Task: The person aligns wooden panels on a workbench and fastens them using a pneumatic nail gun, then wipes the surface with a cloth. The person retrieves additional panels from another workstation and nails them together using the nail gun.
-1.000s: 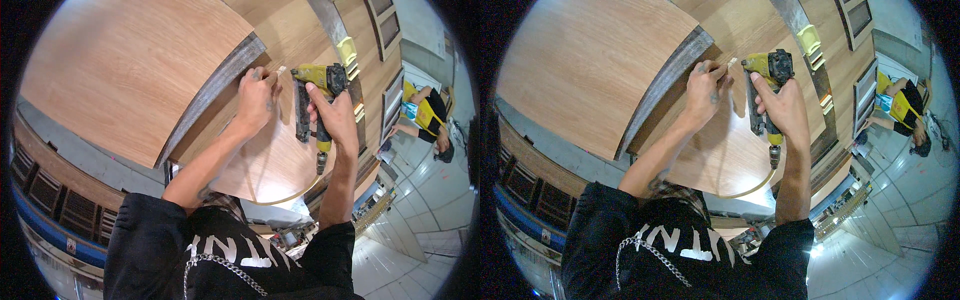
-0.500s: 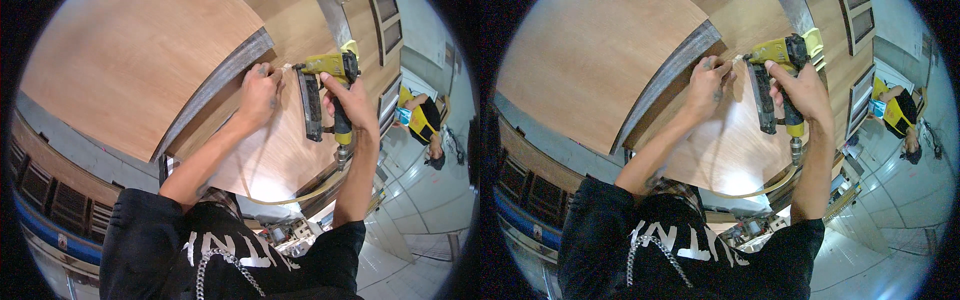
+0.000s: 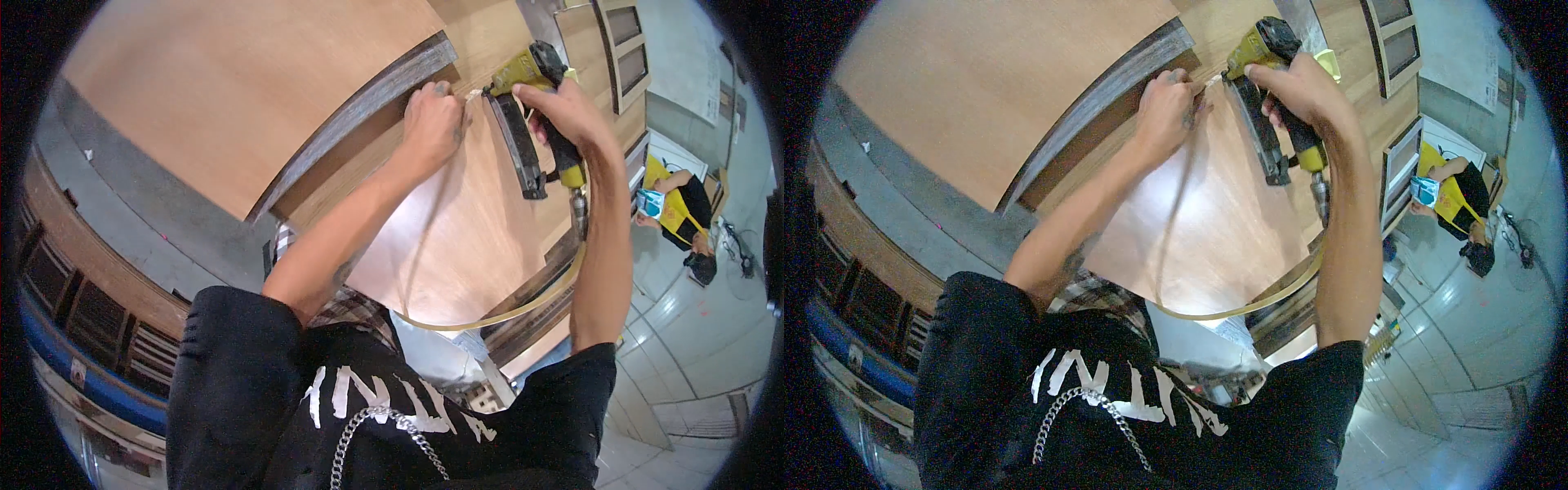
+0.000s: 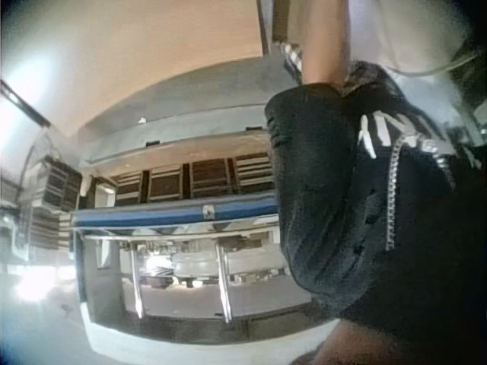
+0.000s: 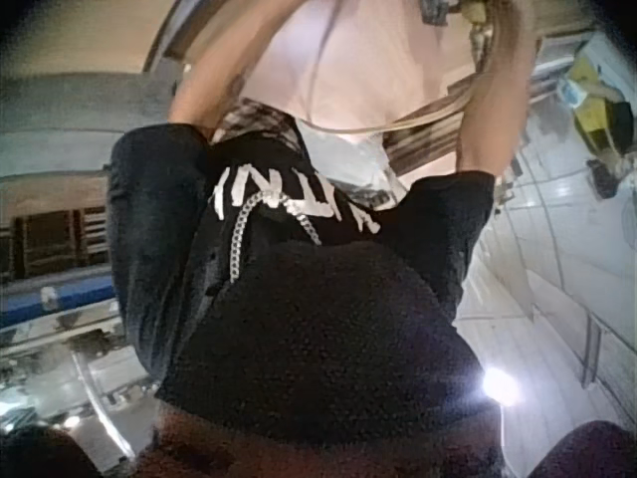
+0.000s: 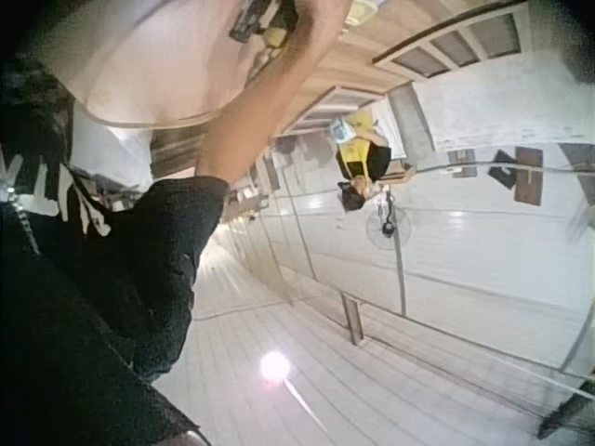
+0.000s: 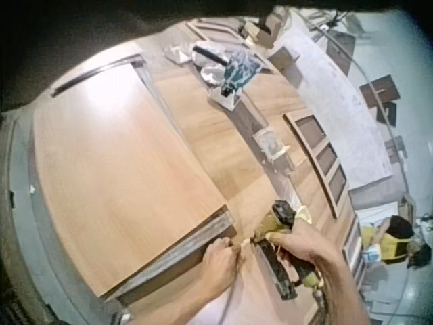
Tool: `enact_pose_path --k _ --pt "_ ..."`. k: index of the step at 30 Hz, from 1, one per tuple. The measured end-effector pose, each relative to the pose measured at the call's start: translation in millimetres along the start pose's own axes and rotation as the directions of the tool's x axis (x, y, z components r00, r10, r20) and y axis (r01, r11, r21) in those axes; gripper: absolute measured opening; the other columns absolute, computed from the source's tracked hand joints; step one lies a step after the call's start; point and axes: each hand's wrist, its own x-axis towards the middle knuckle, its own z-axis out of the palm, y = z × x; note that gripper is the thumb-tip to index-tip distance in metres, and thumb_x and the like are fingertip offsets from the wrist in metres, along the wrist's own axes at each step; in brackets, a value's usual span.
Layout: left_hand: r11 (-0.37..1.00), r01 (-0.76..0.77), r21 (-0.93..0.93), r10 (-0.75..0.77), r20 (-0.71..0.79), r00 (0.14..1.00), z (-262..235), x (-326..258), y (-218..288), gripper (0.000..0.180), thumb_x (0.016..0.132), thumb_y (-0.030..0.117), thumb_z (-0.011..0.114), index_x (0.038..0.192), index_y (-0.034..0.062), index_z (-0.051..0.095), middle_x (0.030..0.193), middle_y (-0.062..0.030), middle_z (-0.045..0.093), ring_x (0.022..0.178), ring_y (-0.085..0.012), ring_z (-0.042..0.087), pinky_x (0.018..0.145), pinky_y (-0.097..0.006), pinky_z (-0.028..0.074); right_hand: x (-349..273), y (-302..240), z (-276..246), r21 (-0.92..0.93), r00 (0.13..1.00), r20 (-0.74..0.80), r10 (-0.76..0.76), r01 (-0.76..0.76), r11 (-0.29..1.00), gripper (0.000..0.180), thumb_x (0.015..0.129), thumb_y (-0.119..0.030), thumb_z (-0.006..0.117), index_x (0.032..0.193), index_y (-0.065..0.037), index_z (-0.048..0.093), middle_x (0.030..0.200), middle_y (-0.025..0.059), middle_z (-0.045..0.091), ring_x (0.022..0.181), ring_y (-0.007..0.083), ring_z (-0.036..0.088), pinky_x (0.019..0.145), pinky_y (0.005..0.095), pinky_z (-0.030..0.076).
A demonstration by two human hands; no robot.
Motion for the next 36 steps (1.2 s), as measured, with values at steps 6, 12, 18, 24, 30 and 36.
enact_pose_path --k 6,12,18,24,30,36 --pt "0.923 0.1 0.371 -0.157 0.127 0.979 -69 -103 -6 0.027 0.065 0.023 0.07 0.082 0.0023 0.064 0.096 -0.0145 0.058 0.097 -0.0321 0.052 0.078 -0.044 0.04 -65 46 23 0.076 0.988 -0.125 -0.086 0.096 0.993 0.034 0.081 -0.031 0.065 0.078 0.002 0.057 0.054 0.0075 0.056 0.041 0.0131 0.053 0.04 0.0259 0.041" --pt "0.898 0.395 0.195 -0.344 -0.249 0.905 -130 -251 -23 0.04 0.069 0.032 0.072 0.104 0.0125 0.066 0.097 -0.0118 0.057 0.098 -0.0302 0.048 0.083 -0.042 0.036 -163 94 84 0.114 0.993 -0.036 -0.109 0.113 0.987 0.028 0.084 -0.027 0.064 0.08 -0.001 0.056 0.053 0.005 0.054 0.041 0.0115 0.05 0.038 0.0247 0.039" --pt "0.825 0.385 -0.414 -0.518 -0.281 0.808 -94 -226 -55 0.048 0.065 0.028 0.078 0.105 0.0058 0.063 0.076 -0.0066 0.06 0.072 -0.0173 0.056 0.068 -0.03 0.047 -198 56 122 0.037 0.984 0.065 -0.166 0.164 0.986 0.025 0.086 -0.024 0.063 0.084 -0.001 0.057 0.055 0.0038 0.055 0.042 0.0111 0.052 0.04 0.0245 0.04" --pt "0.651 0.31 -0.693 -0.633 -0.27 0.725 -76 -212 -51 0.042 0.065 0.025 0.08 0.091 -0.001 0.061 0.068 -0.0039 0.06 0.062 -0.0105 0.055 0.058 -0.025 0.046 -176 -26 150 -0.077 0.958 0.159 -0.237 0.251 0.965 0.022 0.086 -0.021 0.062 0.081 -0.001 0.056 0.055 0.0043 0.055 0.042 0.0108 0.051 0.039 0.025 0.039" --pt "0.621 0.356 -0.699 -0.663 -0.226 0.714 -67 -204 -48 0.033 0.066 0.022 0.08 0.076 0.0 0.058 0.063 -0.0039 0.057 0.058 -0.0107 0.052 0.054 -0.027 0.043 -139 -84 183 -0.32 0.967 0.185 -0.178 0.231 0.919 0.023 0.085 -0.024 0.064 0.085 -0.001 0.058 0.056 0.0021 0.055 0.043 0.0097 0.05 0.04 0.0245 0.041" --pt "0.639 0.349 -0.685 -0.668 -0.271 0.693 -55 -204 -52 0.037 0.063 0.026 0.083 0.074 0.0013 0.056 0.061 -0.0069 0.056 0.055 -0.0158 0.053 0.053 -0.031 0.043 -131 -109 203 -0.459 0.96 0.223 -0.172 0.259 0.85 0.022 0.084 -0.021 0.065 0.082 -0.001 0.058 0.054 0.0022 0.054 0.042 0.0086 0.05 0.038 0.0248 0.039"
